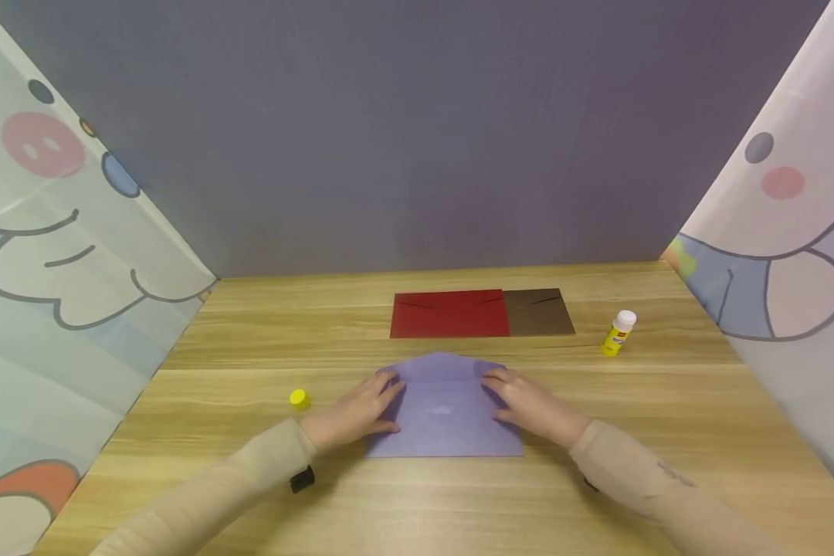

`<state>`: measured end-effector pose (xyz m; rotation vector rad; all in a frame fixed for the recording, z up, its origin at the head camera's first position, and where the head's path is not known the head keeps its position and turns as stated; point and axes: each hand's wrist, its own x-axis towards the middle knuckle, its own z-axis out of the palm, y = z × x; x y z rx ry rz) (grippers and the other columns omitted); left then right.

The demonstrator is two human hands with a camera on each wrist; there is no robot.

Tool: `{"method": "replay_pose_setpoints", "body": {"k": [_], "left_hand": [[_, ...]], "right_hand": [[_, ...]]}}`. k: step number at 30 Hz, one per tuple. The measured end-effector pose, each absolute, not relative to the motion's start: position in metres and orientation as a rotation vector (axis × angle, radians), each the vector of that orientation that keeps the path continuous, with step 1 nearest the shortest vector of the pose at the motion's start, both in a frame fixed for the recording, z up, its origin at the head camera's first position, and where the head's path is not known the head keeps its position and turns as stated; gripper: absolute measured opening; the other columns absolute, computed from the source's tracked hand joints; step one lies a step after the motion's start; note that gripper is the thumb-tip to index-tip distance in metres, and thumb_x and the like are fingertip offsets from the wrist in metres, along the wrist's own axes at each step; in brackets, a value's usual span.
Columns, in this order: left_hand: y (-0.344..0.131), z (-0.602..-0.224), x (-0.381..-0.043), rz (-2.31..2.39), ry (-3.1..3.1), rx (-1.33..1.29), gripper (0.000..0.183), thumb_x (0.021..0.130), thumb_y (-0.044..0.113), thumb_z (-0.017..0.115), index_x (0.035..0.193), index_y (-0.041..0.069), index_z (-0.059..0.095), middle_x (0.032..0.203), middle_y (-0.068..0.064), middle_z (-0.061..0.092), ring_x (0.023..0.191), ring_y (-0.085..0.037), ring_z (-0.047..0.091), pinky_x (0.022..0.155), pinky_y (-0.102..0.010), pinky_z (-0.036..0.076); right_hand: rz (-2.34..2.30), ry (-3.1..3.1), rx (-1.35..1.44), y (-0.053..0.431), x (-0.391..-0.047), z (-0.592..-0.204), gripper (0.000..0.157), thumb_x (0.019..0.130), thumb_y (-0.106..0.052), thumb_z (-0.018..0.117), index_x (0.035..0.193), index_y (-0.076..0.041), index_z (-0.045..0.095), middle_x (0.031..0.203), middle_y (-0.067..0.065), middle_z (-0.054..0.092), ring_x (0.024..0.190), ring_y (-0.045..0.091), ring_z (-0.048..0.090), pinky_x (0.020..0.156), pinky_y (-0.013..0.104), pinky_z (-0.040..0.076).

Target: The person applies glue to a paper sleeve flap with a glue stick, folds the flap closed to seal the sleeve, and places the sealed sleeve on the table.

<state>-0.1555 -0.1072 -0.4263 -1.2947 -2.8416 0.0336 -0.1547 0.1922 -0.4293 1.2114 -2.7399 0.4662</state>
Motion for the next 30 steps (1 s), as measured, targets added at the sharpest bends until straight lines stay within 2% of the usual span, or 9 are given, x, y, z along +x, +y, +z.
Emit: {"method": "replay_pose_setpoints", "body": {"k": [7,12,21,30], "left_hand": [[-0.107,-0.424,-0.162,-0.077,-2.974,-1.336,0.076,0.079,0.043,0.061,0.128,-0.010,0.038,0.135,-0.028,0.029,0.125,-0.036,0.030,0.102,-0.039,0.028],[-0.107,-0.423,-0.164,-0.111,-3.072,-1.330,0.079,0.080,0.043,0.060,0.130,-0.011,0.033,0.139,-0.027,0.022,0.129,-0.034,0.023,0.105,-0.038,0.023],[-0.108,-0.422,-0.165,-0.145,-3.124,-1.335,0.079,0.081,0.043,0.058,0.133,-0.010,0.029,0.141,-0.025,0.018,0.131,-0.033,0.019,0.106,-0.038,0.020],[-0.104,-0.421,-0.167,-0.108,-3.193,-1.307,0.078,0.083,0.043,0.056,0.134,-0.008,0.027,0.143,-0.023,0.015,0.132,-0.030,0.015,0.107,-0.036,0.018]], "right_hand": [[0.554,-2.885,1.216,0.193,-0.153,-0.425,0.054,0.074,-0.009,0.068,0.116,0.017,0.047,0.124,0.030,0.042,0.112,0.044,0.042,0.090,0.049,0.037],[0.609,-2.947,1.228,0.193,-0.153,-0.425,0.056,0.077,-0.010,0.065,0.120,0.018,0.042,0.129,0.031,0.037,0.114,0.044,0.039,0.089,0.048,0.038],[0.673,-3.050,1.215,0.194,-0.155,-0.427,0.061,0.078,-0.011,0.061,0.126,0.016,0.036,0.135,0.029,0.030,0.119,0.043,0.034,0.092,0.049,0.035],[0.669,-3.075,1.173,0.193,-0.154,-0.426,0.060,0.078,-0.011,0.062,0.126,0.016,0.037,0.135,0.029,0.029,0.120,0.043,0.033,0.093,0.050,0.034]]}}
